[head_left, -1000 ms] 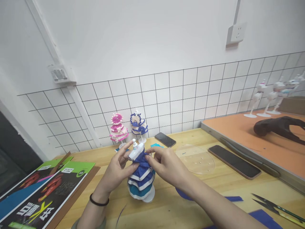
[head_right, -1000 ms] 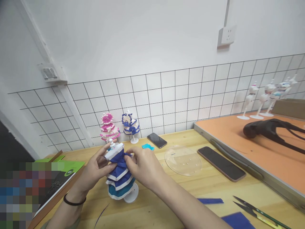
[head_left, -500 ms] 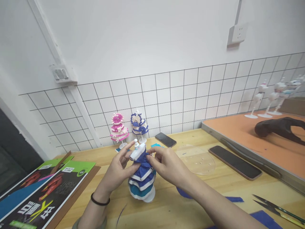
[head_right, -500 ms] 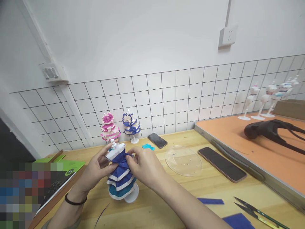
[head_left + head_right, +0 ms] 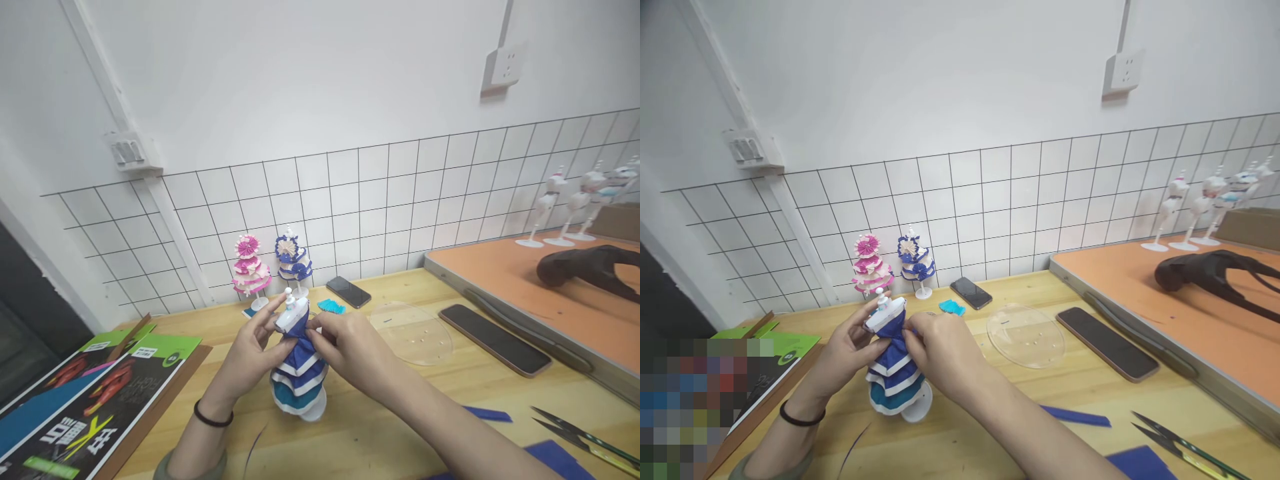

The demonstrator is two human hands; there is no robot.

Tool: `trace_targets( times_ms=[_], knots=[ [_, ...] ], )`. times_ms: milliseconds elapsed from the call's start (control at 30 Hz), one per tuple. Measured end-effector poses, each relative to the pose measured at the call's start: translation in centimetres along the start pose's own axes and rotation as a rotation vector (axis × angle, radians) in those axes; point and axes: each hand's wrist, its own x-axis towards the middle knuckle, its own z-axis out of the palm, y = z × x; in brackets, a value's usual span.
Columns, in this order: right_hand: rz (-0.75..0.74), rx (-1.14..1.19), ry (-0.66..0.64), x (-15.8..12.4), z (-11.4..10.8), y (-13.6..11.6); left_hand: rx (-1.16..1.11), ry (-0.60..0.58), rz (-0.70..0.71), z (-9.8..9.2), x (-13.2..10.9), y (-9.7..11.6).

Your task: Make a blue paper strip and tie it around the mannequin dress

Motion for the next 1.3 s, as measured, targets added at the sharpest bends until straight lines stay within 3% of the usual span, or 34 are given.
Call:
trace_targets(
  times_ms=[233,467,867,1300],
  knots=[
    [-0.049,-0.09,-0.021,0.0,-0.2,-0.5,0.042,0.035,-0.013,0.1,0.1,-0.2],
    [-0.001,-0.126,-0.113,-0.4,-0.9,-1.7,0.176,-0.002,0.028,0.0,0.1,0.1],
    [-0.009,-0.145,-0.123,-0.3,-1.2,-1.1,0.37,0.101,0.087,0.5,0.0,0.4],
    [-0.017,0.041,-0.136,-0.4,-2.5,-0.5,0.265,0.113,0.076,0.1,0.3,0.0]
  ],
)
